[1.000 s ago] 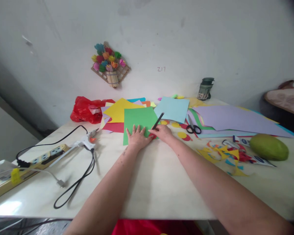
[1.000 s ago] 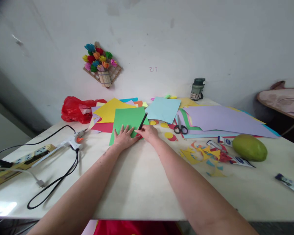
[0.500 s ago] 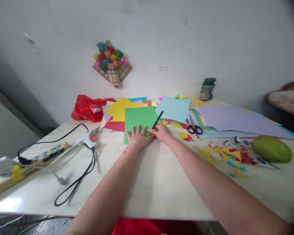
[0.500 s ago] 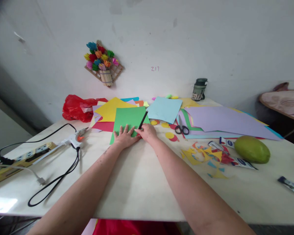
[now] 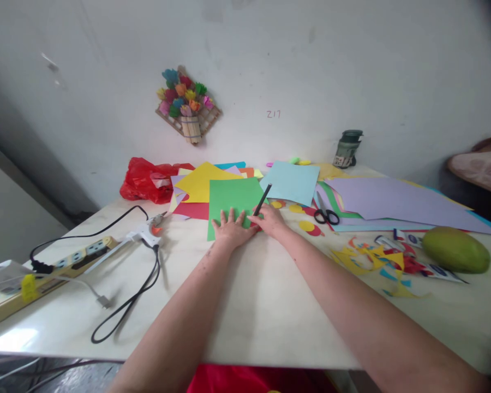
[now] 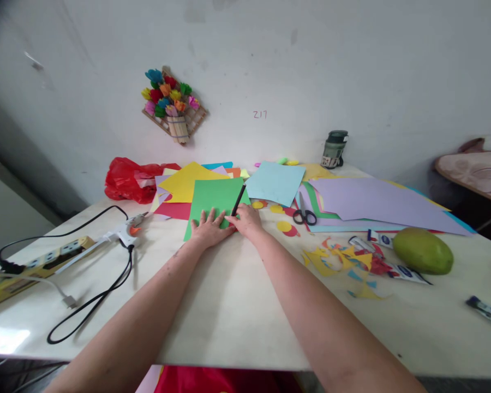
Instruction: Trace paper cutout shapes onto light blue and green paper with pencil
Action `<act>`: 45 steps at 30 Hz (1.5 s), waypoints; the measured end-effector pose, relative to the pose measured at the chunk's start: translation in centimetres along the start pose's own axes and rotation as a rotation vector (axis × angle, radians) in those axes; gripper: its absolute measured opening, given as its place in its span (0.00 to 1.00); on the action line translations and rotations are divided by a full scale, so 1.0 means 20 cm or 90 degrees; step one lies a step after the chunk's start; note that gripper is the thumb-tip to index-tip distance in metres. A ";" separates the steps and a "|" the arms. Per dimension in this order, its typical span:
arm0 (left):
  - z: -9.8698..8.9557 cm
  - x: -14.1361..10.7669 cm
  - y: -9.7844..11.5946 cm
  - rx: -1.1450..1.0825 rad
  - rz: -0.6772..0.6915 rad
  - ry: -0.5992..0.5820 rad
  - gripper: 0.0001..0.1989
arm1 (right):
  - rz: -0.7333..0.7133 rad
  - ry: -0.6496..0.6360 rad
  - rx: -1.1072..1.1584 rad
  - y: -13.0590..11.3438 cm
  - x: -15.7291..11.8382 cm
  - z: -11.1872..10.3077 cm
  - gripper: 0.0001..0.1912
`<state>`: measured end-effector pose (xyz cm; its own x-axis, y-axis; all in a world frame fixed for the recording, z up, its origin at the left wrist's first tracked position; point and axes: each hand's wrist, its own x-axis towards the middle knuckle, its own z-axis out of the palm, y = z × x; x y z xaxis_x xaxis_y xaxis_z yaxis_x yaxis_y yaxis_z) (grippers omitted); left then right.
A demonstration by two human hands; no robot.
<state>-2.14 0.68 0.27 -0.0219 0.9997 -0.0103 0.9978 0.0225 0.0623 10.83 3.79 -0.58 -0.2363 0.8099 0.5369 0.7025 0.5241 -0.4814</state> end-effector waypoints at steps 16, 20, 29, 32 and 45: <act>0.01 0.01 0.00 0.004 -0.001 -0.002 0.34 | 0.009 -0.004 0.000 0.01 0.01 0.00 0.12; 0.01 0.01 0.00 0.002 0.001 0.000 0.34 | 0.013 -0.001 -0.002 0.02 0.01 0.01 0.12; 0.01 0.02 -0.01 0.000 -0.001 0.001 0.34 | 0.012 0.010 0.006 0.04 0.01 0.02 0.13; 0.01 0.01 -0.01 0.000 -0.003 0.000 0.34 | 0.013 0.015 0.009 0.05 0.01 0.02 0.12; 0.01 0.01 -0.01 -0.003 -0.001 0.006 0.34 | 0.034 0.021 0.025 0.05 0.02 0.02 0.12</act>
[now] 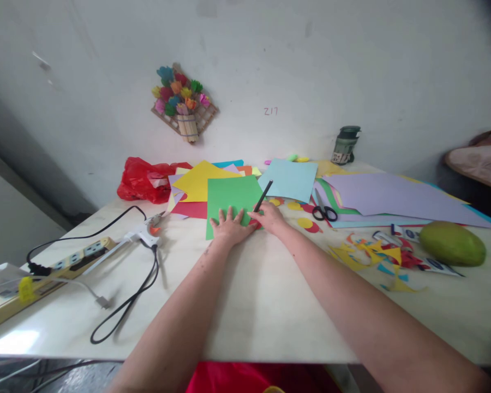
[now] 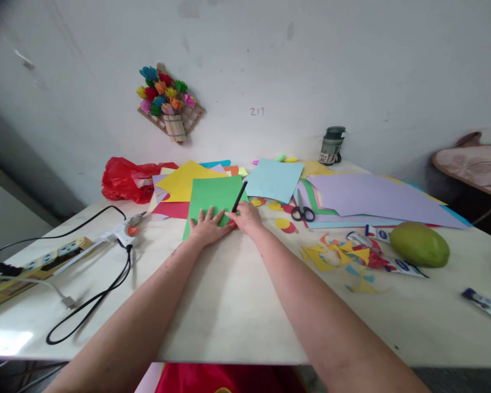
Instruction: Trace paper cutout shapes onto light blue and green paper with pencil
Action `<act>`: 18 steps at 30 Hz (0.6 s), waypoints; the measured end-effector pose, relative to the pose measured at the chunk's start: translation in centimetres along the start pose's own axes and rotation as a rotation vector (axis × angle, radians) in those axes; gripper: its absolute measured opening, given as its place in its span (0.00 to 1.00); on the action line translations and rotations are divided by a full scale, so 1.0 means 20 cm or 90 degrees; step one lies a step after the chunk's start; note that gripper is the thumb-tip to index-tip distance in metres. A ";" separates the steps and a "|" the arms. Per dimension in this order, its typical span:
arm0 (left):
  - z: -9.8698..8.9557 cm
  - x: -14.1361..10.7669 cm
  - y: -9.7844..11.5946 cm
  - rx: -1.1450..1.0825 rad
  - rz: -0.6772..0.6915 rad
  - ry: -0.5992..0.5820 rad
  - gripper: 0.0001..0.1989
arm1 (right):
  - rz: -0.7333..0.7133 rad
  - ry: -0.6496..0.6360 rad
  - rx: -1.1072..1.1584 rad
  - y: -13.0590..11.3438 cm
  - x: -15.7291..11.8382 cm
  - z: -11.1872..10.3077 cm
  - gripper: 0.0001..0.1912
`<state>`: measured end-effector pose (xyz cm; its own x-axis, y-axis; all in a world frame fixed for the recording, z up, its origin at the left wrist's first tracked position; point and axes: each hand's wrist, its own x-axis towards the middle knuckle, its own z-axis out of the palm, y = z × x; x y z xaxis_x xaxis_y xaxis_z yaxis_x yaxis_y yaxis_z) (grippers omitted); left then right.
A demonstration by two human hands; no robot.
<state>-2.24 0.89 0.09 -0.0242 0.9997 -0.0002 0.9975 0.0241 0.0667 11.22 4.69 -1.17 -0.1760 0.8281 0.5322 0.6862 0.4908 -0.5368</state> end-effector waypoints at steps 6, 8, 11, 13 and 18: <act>0.01 0.01 0.00 0.009 -0.004 -0.004 0.33 | -0.012 -0.001 -0.001 0.00 0.00 0.00 0.13; 0.00 0.01 0.00 0.010 -0.004 -0.007 0.34 | -0.016 -0.004 -0.005 0.00 0.00 0.00 0.13; 0.00 0.01 0.00 0.008 -0.004 -0.006 0.34 | -0.014 -0.006 -0.011 0.00 0.00 0.00 0.13; 0.00 0.00 0.00 0.007 -0.004 -0.005 0.34 | -0.012 -0.003 -0.013 0.00 0.00 0.00 0.12; 0.00 0.01 0.00 0.003 -0.003 -0.003 0.34 | -0.006 -0.001 -0.009 0.01 0.00 0.01 0.12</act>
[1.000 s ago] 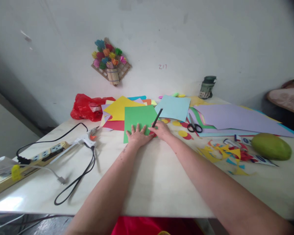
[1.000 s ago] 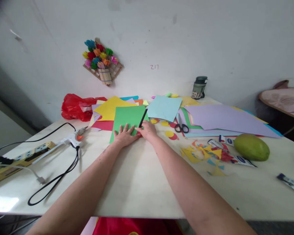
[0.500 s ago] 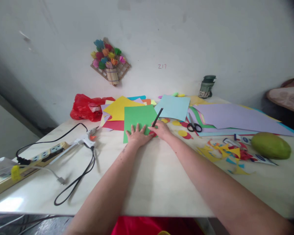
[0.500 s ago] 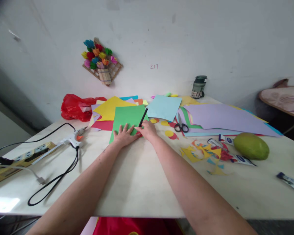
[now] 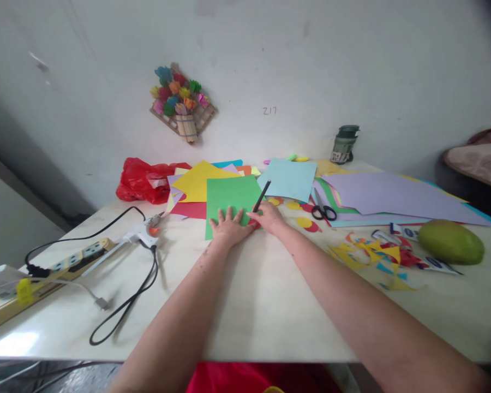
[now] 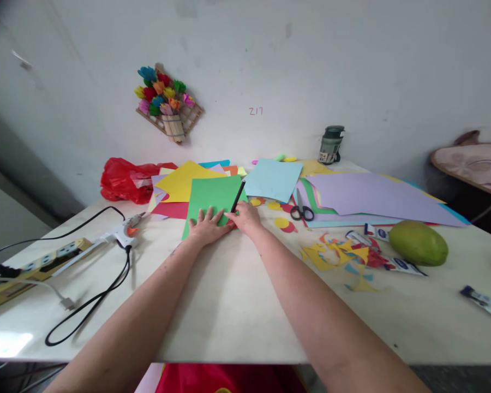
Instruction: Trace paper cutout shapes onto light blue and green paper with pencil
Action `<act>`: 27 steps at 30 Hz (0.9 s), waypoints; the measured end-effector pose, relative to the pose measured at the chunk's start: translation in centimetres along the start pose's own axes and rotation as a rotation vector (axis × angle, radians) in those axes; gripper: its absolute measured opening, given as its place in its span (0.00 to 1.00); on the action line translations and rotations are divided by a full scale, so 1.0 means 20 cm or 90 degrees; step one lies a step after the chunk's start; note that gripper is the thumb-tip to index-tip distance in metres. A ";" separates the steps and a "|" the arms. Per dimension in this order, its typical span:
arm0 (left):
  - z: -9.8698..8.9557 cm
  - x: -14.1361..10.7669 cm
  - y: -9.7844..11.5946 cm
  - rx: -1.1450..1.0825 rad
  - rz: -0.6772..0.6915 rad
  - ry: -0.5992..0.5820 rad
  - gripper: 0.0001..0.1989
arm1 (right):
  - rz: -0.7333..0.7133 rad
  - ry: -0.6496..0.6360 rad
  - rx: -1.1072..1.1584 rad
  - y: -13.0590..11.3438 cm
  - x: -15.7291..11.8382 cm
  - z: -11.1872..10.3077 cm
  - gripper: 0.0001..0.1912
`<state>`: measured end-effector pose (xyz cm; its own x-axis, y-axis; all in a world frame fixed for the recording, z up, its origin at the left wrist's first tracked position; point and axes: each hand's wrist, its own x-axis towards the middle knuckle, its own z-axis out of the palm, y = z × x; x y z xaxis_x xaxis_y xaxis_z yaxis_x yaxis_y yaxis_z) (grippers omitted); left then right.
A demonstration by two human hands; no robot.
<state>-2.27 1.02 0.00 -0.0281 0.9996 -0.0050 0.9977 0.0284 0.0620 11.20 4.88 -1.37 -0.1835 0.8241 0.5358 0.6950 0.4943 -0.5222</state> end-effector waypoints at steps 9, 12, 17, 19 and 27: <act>-0.01 -0.01 0.00 -0.003 0.002 -0.004 0.35 | 0.011 0.007 0.006 0.01 0.00 0.00 0.11; -0.01 -0.01 0.00 -0.003 0.001 -0.007 0.35 | 0.014 0.010 0.013 0.01 0.01 0.00 0.10; -0.01 -0.01 0.00 -0.002 -0.002 -0.005 0.34 | 0.018 0.025 0.020 0.02 0.01 0.01 0.10; -0.01 0.00 0.00 -0.002 -0.002 -0.006 0.34 | 0.021 0.027 0.023 0.02 0.01 0.01 0.09; -0.01 0.00 0.00 -0.010 0.001 -0.004 0.36 | 0.028 0.024 0.040 0.02 0.01 0.01 0.09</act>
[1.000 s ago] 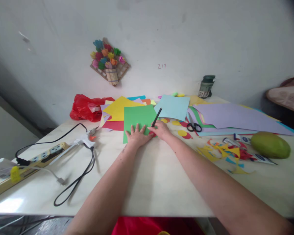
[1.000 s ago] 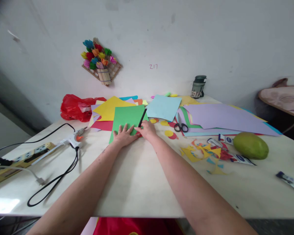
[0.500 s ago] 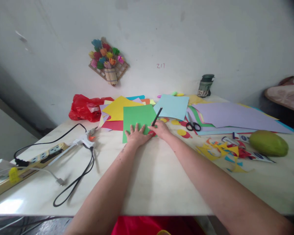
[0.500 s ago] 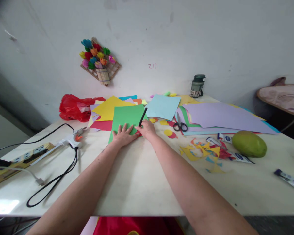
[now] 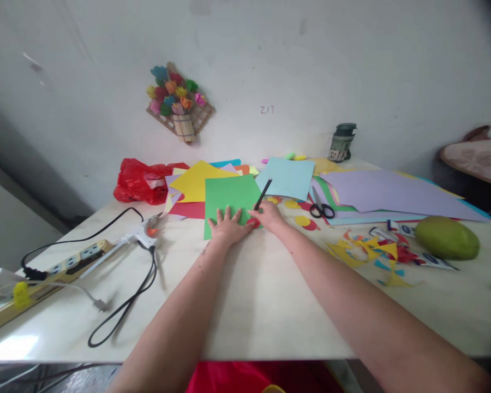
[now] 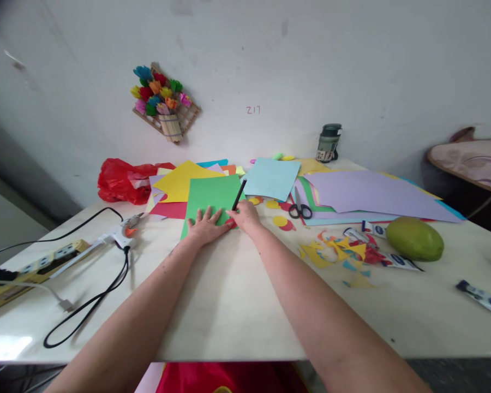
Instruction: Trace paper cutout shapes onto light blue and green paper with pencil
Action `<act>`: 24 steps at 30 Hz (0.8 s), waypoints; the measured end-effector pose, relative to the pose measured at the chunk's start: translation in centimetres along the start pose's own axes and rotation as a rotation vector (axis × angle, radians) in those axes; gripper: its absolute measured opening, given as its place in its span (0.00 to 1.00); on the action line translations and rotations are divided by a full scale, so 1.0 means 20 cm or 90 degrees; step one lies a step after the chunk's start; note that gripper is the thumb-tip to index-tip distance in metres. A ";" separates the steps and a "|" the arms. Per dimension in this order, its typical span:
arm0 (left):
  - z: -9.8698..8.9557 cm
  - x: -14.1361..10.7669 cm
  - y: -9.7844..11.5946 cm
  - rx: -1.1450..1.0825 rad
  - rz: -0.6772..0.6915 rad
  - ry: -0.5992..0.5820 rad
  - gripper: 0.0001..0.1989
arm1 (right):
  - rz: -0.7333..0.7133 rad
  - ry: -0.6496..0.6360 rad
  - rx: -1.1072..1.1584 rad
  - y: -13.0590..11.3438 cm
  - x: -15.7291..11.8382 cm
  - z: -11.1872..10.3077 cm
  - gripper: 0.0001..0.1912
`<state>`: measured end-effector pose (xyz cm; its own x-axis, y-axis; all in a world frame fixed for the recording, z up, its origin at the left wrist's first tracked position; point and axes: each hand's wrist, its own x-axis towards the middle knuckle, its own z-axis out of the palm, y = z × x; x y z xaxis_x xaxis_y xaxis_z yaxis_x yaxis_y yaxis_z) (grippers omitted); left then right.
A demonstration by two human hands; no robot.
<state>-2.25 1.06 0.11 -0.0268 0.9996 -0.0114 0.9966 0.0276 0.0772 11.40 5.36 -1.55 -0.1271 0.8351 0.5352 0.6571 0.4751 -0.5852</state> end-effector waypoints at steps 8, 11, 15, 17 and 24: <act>0.01 0.01 0.00 -0.004 0.003 0.004 0.38 | 0.030 -0.002 0.014 -0.02 -0.01 -0.02 0.08; 0.01 0.01 -0.01 -0.003 0.004 0.006 0.38 | 0.036 0.001 0.017 -0.02 -0.01 -0.02 0.08; 0.01 0.00 0.00 0.000 0.002 0.006 0.37 | 0.044 0.002 0.017 -0.02 -0.01 -0.03 0.08; 0.00 0.00 0.00 0.000 0.002 0.008 0.38 | 0.047 0.003 0.017 -0.02 -0.01 -0.03 0.07; 0.00 0.00 0.00 -0.005 0.004 0.008 0.39 | 0.047 0.002 0.009 -0.03 -0.01 -0.04 0.06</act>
<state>-2.28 1.06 0.07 -0.0217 0.9998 0.0013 0.9961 0.0216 0.0852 11.64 4.71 -0.93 -0.0767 0.8670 0.4924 0.6542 0.4165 -0.6313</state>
